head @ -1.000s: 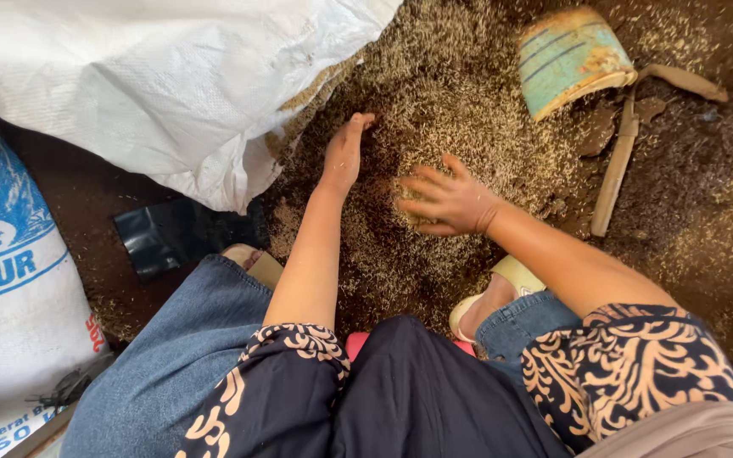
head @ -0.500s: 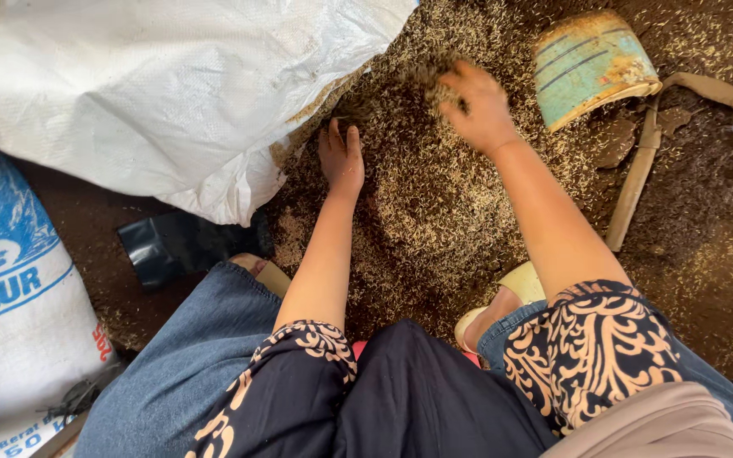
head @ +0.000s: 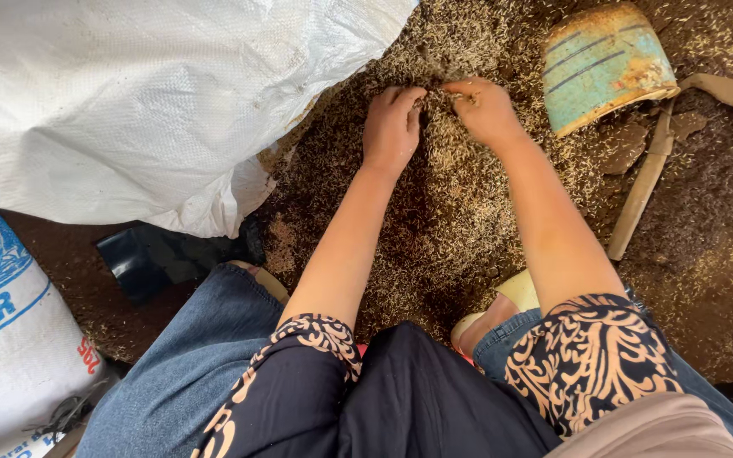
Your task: The person scoops grain from a large white sack onto the floor, spreads and mixes it by hand, then transfers portions into a black plastic bag. The person handles the sack, grain, and bag throughout the clip.
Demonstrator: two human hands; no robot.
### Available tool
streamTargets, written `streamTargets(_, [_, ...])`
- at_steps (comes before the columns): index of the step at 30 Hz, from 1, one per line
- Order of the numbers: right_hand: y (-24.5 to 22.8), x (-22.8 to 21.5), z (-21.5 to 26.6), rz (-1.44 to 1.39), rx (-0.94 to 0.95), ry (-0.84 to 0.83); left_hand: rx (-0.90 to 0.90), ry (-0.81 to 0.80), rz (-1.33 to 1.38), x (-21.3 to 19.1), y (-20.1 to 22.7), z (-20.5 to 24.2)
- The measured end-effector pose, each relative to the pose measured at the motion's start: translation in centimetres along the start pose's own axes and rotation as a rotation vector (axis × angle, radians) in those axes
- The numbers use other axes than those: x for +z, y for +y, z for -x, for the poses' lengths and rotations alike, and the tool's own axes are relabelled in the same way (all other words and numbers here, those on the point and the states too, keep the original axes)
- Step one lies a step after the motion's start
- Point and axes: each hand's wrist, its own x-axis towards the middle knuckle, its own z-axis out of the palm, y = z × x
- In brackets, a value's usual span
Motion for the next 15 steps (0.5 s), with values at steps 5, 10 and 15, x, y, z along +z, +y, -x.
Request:
streamTargets(5, [-7.7, -5.4, 1.1, -0.008, 0.467, -0.302, -0.161, -0.067, 0.450, -1.1, -1.9, 1.7])
streamTargets(10, [-11.0, -3.1, -1.9, 0.218, -0.234, -0.145, 0.126, 0.534, -0.121, -1.3, -6.3, 1.6])
streamTargets(15, [-12.6, 6.1, -7.9, 0.684, -0.481, 0.087, -0.097, 0.511, -0.290, -3.0, -11.1, -1.8])
